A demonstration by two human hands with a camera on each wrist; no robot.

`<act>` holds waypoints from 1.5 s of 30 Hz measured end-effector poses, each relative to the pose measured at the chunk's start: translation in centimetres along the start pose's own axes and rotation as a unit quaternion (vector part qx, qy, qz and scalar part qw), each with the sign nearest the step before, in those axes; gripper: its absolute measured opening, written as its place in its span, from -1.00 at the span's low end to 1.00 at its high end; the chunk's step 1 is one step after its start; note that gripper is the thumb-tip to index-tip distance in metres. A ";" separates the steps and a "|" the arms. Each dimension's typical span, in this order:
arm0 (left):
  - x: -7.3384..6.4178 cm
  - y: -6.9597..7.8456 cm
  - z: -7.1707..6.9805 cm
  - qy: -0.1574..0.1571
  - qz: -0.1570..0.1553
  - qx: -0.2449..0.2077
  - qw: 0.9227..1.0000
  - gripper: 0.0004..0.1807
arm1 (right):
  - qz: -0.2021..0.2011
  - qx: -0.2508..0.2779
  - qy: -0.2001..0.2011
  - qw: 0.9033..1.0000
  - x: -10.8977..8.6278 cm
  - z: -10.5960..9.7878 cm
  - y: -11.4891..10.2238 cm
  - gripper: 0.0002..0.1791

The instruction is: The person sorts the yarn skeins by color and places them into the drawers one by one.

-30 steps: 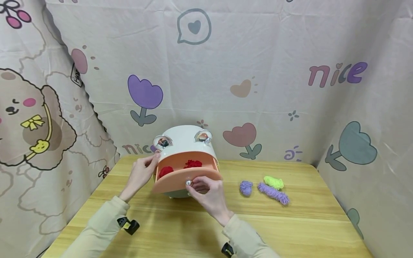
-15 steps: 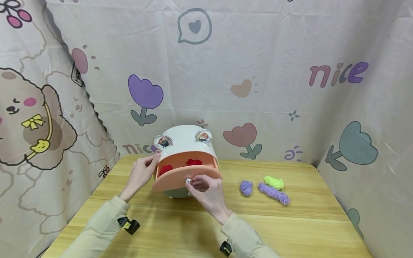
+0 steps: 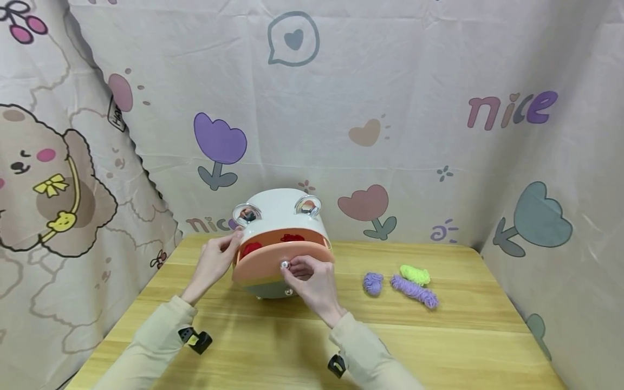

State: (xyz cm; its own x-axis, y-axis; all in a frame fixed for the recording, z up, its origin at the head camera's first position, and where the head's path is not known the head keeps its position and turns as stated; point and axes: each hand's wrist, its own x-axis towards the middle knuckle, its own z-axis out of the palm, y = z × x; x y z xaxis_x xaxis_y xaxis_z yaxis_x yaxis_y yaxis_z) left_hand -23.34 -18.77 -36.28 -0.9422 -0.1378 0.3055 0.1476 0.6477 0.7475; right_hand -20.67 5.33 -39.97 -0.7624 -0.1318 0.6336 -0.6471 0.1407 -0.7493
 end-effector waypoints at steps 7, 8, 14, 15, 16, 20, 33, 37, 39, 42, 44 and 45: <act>-0.1 0.0 -0.1 0.000 0.003 0.002 1.000 -0.52 | 0.030 0.003 0.007 1.000 0.9 0.5 0.4 -0.87; -0.1 0.0 -0.1 0.000 0.005 0.003 1.000 -0.52 | 0.032 0.004 0.009 0.999 1.1 0.6 0.4 -0.87; 0.0 -0.1 -0.1 0.002 0.010 0.005 1.000 -0.53 | 0.045 -0.002 0.019 0.999 1.9 1.1 0.6 -0.88; 0.0 -0.1 -0.1 0.002 0.010 0.005 1.000 -0.53 | 0.046 -0.003 0.020 0.999 2.1 1.1 0.6 -0.89; 0.0 -0.1 -0.1 0.003 0.009 0.004 1.000 -0.53 | 0.049 -0.004 0.021 0.999 2.2 1.2 0.6 -0.89; 0.0 0.0 0.0 0.005 0.007 0.004 1.000 -0.54 | 0.050 -0.007 0.023 0.998 2.7 1.3 1.2 -0.89; 0.1 0.0 0.2 0.001 -0.001 -0.005 1.000 -0.53 | 0.047 0.003 0.026 0.999 3.1 1.5 1.6 -0.88; 0.0 -0.1 0.1 0.000 -0.005 -0.004 1.000 -0.52 | 0.044 0.007 0.025 0.999 3.1 1.5 1.5 -0.87; 0.0 -0.1 0.0 0.000 -0.006 -0.002 1.000 -0.52 | 0.045 0.006 0.025 0.999 3.2 1.6 1.5 -0.87; 0.0 0.0 0.0 0.001 -0.005 -0.001 1.000 -0.52 | 0.048 0.005 0.025 0.999 3.2 1.6 1.5 -0.87; 0.0 0.0 0.0 0.000 -0.005 -0.002 1.000 -0.52 | 0.050 0.005 0.025 0.998 3.1 1.6 1.5 -0.87; 0.0 0.0 0.0 0.000 -0.005 -0.002 1.000 -0.52 | 0.050 0.006 0.025 0.998 3.1 1.6 1.6 -0.86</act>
State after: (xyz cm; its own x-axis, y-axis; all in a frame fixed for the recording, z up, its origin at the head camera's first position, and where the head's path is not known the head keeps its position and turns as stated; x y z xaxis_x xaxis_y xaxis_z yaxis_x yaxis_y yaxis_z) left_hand -23.37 -18.76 -36.30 -0.9437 -0.1441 0.2978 0.1394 0.6432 0.7529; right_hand -24.05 3.62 -39.50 -0.8230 -0.0680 0.5640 -0.5676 0.1387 -0.8115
